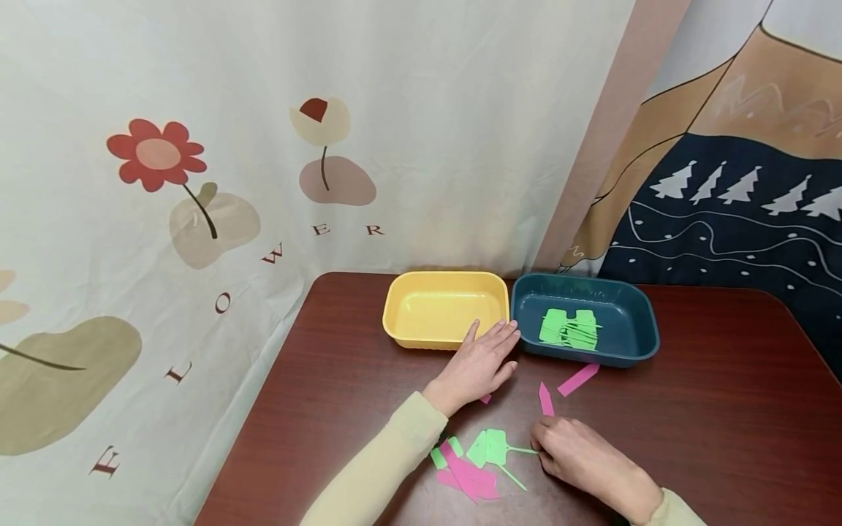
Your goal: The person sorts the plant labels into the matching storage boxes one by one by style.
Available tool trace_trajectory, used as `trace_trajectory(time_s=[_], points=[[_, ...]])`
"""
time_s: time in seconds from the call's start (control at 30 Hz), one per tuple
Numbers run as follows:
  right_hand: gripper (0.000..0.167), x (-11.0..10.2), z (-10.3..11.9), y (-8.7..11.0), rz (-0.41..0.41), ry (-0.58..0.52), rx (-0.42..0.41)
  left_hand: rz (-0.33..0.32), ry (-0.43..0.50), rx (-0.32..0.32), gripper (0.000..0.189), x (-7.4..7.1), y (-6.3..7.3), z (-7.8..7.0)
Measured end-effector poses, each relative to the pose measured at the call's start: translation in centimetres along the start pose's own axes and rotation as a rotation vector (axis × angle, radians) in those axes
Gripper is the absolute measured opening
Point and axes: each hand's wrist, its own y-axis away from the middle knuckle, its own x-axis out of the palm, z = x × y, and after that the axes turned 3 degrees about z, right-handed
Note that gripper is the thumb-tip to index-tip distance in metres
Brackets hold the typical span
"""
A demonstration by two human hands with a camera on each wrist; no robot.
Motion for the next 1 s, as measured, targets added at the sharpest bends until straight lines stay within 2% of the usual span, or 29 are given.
trace_trajectory(time_s=[0.2,0.4,0.83,1.0], points=[[0.028,-0.10,0.07,0.09,-0.023,0.007,-0.006,0.005,0.002,-0.001,0.055,0.02,-0.09,-0.04],[0.022,-0.12,-0.05,0.15,-0.008,-0.011,-0.003,0.002,-0.001,0.000,0.055,0.06,-0.09,-0.04],[0.025,-0.22,0.00,0.26,-0.053,0.063,0.025,-0.008,-0.001,-0.006,0.054,-0.10,0.08,-0.18],[0.023,-0.47,-0.05,0.25,-0.074,0.068,0.005,-0.014,-0.003,-0.009,0.053,-0.19,0.07,-0.22]])
